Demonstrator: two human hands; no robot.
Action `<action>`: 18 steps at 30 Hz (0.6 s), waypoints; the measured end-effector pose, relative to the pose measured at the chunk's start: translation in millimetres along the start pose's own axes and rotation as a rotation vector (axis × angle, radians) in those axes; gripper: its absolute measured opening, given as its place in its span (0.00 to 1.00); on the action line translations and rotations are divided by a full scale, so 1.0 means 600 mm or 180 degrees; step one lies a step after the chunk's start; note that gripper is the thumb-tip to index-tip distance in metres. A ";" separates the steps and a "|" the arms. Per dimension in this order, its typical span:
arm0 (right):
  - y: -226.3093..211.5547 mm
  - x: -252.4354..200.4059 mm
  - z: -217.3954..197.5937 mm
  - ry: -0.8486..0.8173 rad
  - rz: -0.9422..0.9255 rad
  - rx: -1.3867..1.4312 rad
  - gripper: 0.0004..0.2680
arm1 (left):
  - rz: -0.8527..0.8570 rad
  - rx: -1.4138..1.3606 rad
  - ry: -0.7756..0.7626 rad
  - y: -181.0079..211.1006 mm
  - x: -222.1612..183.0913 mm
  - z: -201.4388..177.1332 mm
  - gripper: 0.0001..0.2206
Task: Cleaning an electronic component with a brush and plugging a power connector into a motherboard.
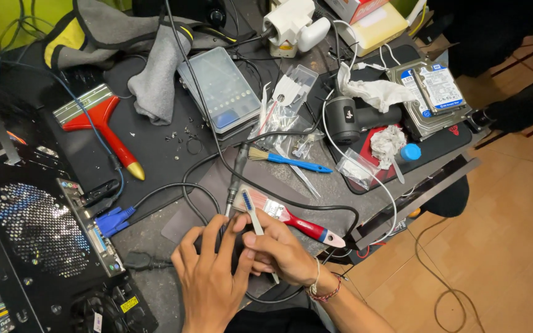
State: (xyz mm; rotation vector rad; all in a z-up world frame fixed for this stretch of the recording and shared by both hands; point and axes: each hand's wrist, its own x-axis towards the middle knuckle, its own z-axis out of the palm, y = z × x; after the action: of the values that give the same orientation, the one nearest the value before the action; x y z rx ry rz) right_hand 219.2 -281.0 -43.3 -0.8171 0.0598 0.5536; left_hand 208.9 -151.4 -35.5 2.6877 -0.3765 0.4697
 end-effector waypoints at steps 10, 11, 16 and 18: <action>-0.002 -0.003 0.001 -0.0048 -0.0039 -0.0225 0.08 | 0.0119 -0.0261 0.0009 -0.002 -0.005 0.001 0.17; -0.005 -0.003 0.004 -0.0095 -0.0060 -0.0247 0.08 | 0.0100 -0.0264 -0.0015 -0.002 -0.005 0.001 0.18; -0.004 -0.002 0.003 -0.0105 -0.0045 -0.0261 0.07 | 0.0043 -0.0288 -0.0092 -0.005 -0.006 0.002 0.18; -0.003 -0.003 0.002 -0.0021 0.0025 -0.0246 0.08 | 0.0046 -0.0293 -0.0046 -0.004 -0.005 0.001 0.18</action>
State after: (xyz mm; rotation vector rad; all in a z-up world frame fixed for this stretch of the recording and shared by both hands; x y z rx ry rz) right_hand 218.5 -281.6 -40.9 -0.8904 0.0358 0.5687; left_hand 206.8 -148.7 -37.8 2.6024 -0.4118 0.4267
